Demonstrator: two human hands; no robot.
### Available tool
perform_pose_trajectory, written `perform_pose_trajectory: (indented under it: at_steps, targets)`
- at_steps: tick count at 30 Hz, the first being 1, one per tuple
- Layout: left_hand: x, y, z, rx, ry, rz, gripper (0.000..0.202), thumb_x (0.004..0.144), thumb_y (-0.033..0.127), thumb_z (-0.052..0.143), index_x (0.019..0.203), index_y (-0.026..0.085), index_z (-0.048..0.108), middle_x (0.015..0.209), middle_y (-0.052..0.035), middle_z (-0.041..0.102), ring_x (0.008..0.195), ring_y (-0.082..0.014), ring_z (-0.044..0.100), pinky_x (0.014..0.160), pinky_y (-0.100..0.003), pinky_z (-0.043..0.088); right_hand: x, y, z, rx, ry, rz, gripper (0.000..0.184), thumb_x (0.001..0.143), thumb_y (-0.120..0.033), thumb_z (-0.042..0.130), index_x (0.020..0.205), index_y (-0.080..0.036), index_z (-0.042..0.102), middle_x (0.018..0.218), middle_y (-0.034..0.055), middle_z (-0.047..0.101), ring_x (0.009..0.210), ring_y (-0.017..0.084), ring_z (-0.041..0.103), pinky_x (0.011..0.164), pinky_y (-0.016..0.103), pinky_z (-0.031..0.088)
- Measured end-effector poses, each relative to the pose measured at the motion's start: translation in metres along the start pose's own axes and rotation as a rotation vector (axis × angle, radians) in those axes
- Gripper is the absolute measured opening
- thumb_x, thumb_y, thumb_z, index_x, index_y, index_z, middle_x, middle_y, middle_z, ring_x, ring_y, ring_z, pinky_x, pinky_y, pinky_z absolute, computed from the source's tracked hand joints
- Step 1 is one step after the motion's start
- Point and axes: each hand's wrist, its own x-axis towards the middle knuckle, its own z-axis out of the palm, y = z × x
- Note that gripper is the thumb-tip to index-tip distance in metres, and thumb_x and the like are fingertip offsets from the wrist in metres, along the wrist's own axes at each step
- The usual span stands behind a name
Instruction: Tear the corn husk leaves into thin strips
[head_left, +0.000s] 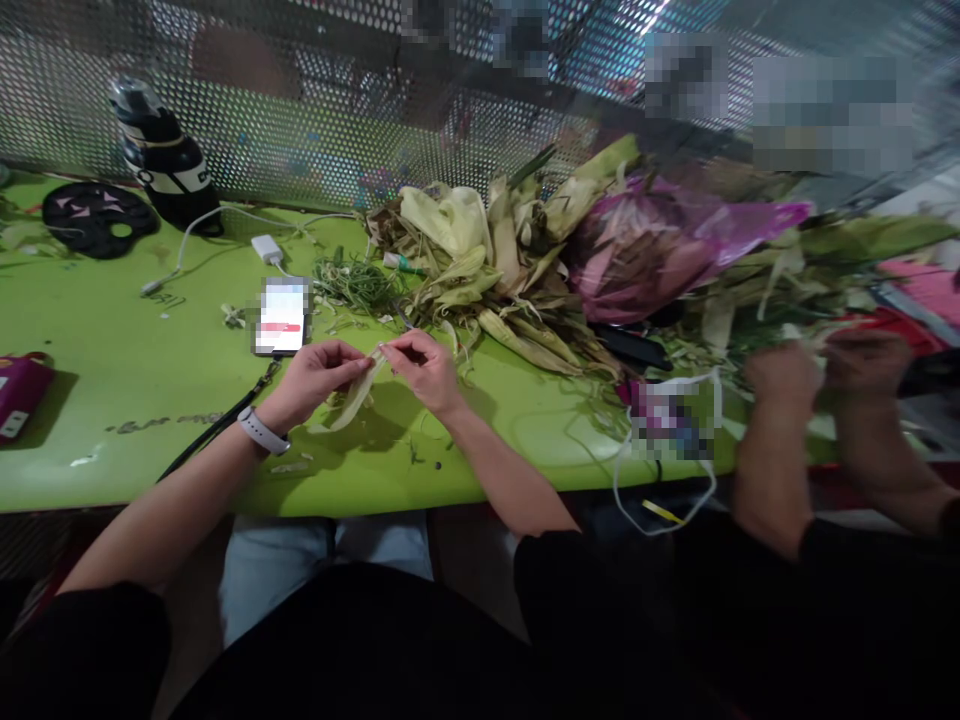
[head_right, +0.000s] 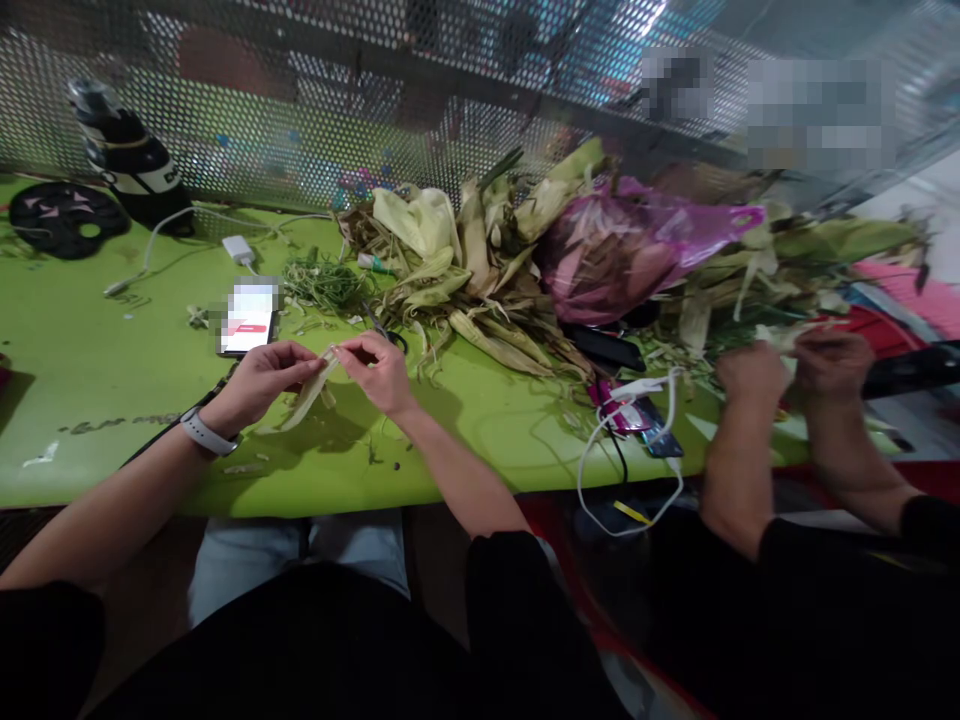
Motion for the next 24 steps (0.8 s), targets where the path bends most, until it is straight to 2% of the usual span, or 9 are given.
perform_pose_trajectory:
  at_steps: [4,10,16,20,24]
  targets:
    - [-0.003,0.006,0.004,-0.022,-0.027,-0.032,0.029,0.073,0.038,0.081,0.091,0.018,0.072,0.075,-0.0022,0.067,0.058,-0.0092,0.057,0.052,-0.021,0.045,-0.001,-0.003,0.0,0.022,-0.033,-0.057,0.029,0.083,-0.052,0.066,0.085,-0.023,0.071,0.086,0.0034,0.063,0.075,0.015,0.057,0.071,0.034,0.051]
    - [-0.004,0.007,0.004,-0.03,-0.099,-0.068,0.031,0.078,0.045,0.076,0.085,0.016,0.068,0.082,-0.0055,0.071,0.073,-0.0155,0.069,0.06,-0.023,0.052,-0.003,-0.008,0.0,-0.013,-0.026,-0.066,0.032,0.083,-0.053,0.066,0.086,-0.022,0.074,0.087,0.0044,0.064,0.08,0.016,0.059,0.074,0.032,0.052]
    - [-0.004,0.004,0.002,-0.079,-0.139,-0.092,0.033,0.074,0.037,0.081,0.092,0.014,0.066,0.085,-0.006,0.075,0.078,-0.0158,0.072,0.07,-0.026,0.056,-0.002,-0.003,0.003,0.033,0.026,-0.139,0.026,0.081,-0.048,0.072,0.08,-0.022,0.074,0.08,0.0019,0.065,0.074,0.013,0.059,0.067,0.029,0.051]
    - [-0.004,0.003,0.001,-0.076,-0.127,-0.084,0.034,0.079,0.04,0.077,0.098,0.014,0.069,0.086,-0.0078,0.077,0.076,-0.016,0.072,0.07,-0.027,0.057,-0.002,0.002,0.006,0.015,0.071,-0.222,0.018,0.083,-0.041,0.071,0.085,-0.024,0.076,0.083,0.0018,0.067,0.076,0.013,0.06,0.066,0.028,0.053]
    - [-0.004,0.002,0.0,-0.032,-0.076,-0.047,0.03,0.078,0.041,0.077,0.092,0.014,0.073,0.088,-0.008,0.077,0.072,-0.0144,0.071,0.066,-0.025,0.055,-0.002,0.003,0.005,-0.066,0.09,-0.275,0.015,0.086,-0.038,0.069,0.09,-0.026,0.077,0.087,0.002,0.068,0.078,0.014,0.062,0.067,0.03,0.055]
